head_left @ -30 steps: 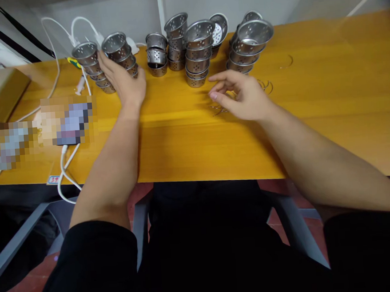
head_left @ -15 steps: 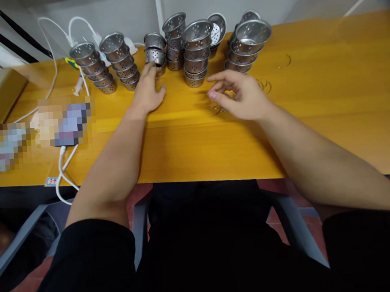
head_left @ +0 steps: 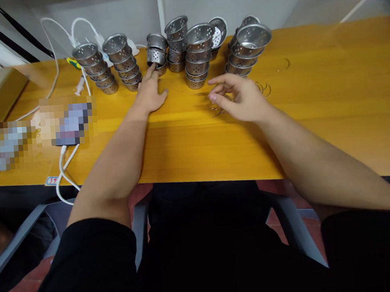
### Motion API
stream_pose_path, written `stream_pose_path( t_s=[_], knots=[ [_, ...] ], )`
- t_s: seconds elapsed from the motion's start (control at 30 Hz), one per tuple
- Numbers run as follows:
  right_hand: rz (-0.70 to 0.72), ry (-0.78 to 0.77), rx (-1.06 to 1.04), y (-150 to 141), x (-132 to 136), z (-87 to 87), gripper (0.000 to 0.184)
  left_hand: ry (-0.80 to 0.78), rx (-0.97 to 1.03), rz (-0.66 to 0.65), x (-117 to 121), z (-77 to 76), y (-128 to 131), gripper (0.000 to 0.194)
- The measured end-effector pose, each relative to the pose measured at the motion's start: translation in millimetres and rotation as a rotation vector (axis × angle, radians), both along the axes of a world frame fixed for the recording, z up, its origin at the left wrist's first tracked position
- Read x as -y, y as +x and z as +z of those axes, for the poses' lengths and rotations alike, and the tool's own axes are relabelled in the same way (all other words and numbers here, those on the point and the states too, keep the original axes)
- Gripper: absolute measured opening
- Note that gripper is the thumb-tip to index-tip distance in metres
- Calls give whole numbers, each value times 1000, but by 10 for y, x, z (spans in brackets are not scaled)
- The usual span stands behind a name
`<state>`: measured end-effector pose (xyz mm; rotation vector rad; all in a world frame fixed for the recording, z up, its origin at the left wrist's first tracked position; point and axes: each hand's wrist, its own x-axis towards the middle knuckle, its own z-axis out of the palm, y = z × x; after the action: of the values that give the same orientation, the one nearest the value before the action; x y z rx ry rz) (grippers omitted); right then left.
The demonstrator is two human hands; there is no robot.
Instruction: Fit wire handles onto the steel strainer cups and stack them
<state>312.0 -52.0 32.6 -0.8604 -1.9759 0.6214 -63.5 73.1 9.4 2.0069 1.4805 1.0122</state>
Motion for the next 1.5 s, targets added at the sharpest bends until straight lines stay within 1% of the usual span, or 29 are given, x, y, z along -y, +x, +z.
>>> stream_pose_path(
  t_s=[0.1, 0.17, 0.3, 0.4, 0.53, 0.63, 0.7, 0.77, 0.9, 1.0, 1.07, 1.1, 1.13, 1.17, 1.23, 1.3, 1.37, 1.4, 1.43, 1.47, 1.5],
  knots=[
    [-11, -11, 12, 5, -11, -22, 78, -2, -52, 7, -3, -14, 7, 54],
    [-19, -12, 25, 6, -18, -36, 79, 6, -78, 18, 39, 22, 22, 53],
    [-31, 4, 31, 21, -41, -67, 79, 29, -106, 44, 186, 163, 73, 49],
    [-40, 12, 97, 63, -64, -76, 80, 40, -56, 58, 303, 273, 126, 43],
    [2, 32, 282, 136, -93, -57, 72, 70, -37, 81, 450, 398, 199, 35],
    [53, 33, 371, 178, -111, -36, 61, 72, -40, 89, 510, 448, 214, 34],
    [46, 37, 424, 202, -113, -8, 54, 71, -27, 76, 485, 430, 192, 36],
    [15, 33, 495, 221, -94, 51, 48, 105, -8, 58, 406, 369, 154, 40],
    [-32, -18, 655, 235, 4, 242, 40, 185, 38, 11, 243, 246, 95, 49],
    [-68, -13, 651, 219, 66, 313, 41, 207, 53, -8, 250, 267, 103, 47],
    [-67, 10, 599, 209, 67, 278, 48, 262, 67, -4, 282, 299, 116, 37],
    [-52, 14, 578, 206, 54, 243, 53, 289, 72, -6, 286, 302, 117, 35],
    [-34, 12, 562, 206, 36, 205, 55, 309, 73, -9, 275, 289, 113, 40],
    [-15, 4, 551, 208, 16, 170, 54, 317, 73, -13, 248, 260, 104, 52],
    [18, -18, 543, 216, -13, 139, 47, 290, 82, -24, 161, 167, 74, 78],
    [50, -38, 557, 225, -2, 182, 39, 240, 129, -43, 78, 71, 44, 93],
    [77, -49, 568, 239, 51, 285, 38, 201, 170, -63, 45, 24, 29, 97],
    [56, -39, 554, 255, 80, 346, 43, 188, 172, -67, 51, 23, 28, 96],
    [-9, -12, 521, 282, 99, 404, 50, 175, 162, -66, 66, 34, 31, 95],
    [-121, 30, 469, 324, 98, 453, 59, 158, 143, -62, 85, 51, 37, 95],
    [-275, 79, 403, 386, 67, 491, 66, 139, 128, -55, 101, 67, 43, 96]
  ],
)
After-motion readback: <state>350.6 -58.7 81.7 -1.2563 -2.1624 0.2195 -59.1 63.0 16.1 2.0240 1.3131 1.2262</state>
